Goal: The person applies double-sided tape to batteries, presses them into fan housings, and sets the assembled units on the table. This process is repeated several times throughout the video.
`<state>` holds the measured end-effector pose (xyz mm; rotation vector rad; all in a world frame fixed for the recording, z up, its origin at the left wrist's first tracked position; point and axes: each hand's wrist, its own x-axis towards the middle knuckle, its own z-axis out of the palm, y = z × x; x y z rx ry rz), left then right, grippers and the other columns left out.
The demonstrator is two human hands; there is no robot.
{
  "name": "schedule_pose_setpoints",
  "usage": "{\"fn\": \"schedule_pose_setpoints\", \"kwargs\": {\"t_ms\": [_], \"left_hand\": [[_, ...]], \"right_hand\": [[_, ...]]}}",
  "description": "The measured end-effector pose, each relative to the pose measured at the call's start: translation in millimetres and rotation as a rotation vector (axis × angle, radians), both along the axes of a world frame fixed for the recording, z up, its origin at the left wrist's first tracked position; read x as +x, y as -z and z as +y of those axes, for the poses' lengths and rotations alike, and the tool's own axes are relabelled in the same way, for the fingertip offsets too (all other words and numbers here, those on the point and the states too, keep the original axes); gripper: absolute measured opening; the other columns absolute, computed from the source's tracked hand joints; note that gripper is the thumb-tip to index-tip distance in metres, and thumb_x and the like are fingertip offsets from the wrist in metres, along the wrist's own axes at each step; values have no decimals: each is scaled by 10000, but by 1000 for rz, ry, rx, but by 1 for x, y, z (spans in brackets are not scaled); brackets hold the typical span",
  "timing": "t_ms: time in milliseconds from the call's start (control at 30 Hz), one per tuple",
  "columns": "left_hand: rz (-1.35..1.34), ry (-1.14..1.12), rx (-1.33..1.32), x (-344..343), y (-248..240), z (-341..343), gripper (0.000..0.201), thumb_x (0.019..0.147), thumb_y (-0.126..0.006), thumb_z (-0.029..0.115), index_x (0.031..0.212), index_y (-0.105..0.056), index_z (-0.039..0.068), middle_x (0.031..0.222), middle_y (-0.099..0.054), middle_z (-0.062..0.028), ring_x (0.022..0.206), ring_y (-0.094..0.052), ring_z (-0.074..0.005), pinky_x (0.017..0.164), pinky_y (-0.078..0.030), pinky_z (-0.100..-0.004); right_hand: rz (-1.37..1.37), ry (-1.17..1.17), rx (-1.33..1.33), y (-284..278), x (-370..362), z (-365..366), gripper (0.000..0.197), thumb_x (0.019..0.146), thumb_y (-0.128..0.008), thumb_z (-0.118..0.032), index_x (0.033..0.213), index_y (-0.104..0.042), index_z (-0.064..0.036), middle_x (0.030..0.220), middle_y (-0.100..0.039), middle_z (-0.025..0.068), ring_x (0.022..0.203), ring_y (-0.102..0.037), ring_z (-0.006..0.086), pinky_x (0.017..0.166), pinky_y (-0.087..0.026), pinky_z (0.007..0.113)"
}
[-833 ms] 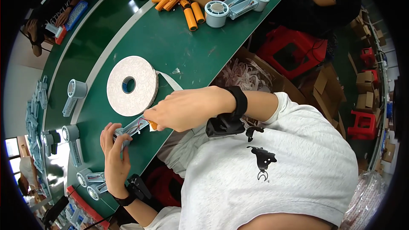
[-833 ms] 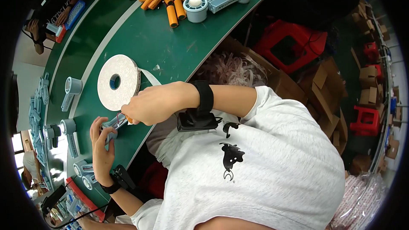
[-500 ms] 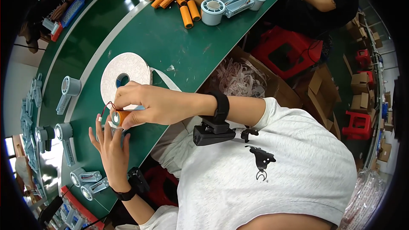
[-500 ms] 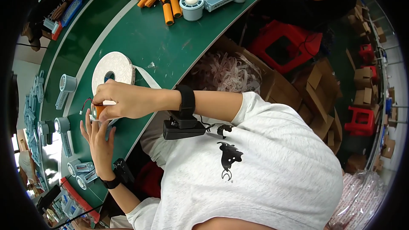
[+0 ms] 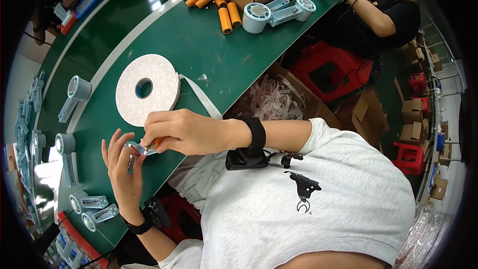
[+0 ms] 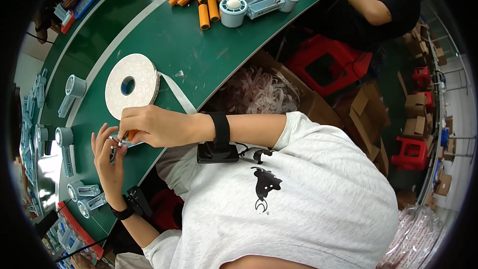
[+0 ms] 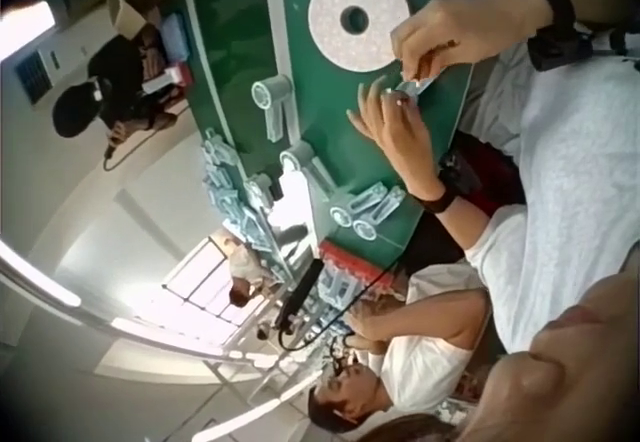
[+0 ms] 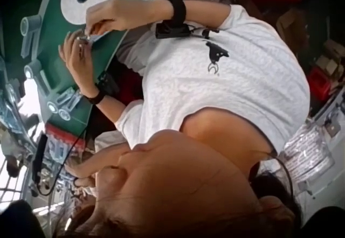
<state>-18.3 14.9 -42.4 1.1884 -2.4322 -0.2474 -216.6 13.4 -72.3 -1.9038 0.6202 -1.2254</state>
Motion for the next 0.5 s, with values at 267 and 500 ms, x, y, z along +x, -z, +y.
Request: {"fn": "schedule_pose_setpoints", "kwargs": {"t_ms": [267, 500], "left_hand": [[268, -208, 49, 2, 17, 3, 116, 761, -542, -17, 872, -511, -15, 997, -578, -113, 1074, -483, -307, 923, -352, -431], [464, -221, 58, 7, 29, 11, 160, 806, -500, -19, 963, -529, -18, 1037, -576, -105, 1061, -483, -269, 678, -434, -324]], "right_hand": [[505, 51, -272, -22, 9, -16, 97, 690, -583, 2, 768, -527, 19, 789, -575, 102, 763, -572, 272, 642, -462, 351], [694, -50, -224, -16, 36, -30, 118, 677, -565, -36, 784, -586, 7, 680, -598, 165, 614, -599, 281, 549, -486, 351]]}}
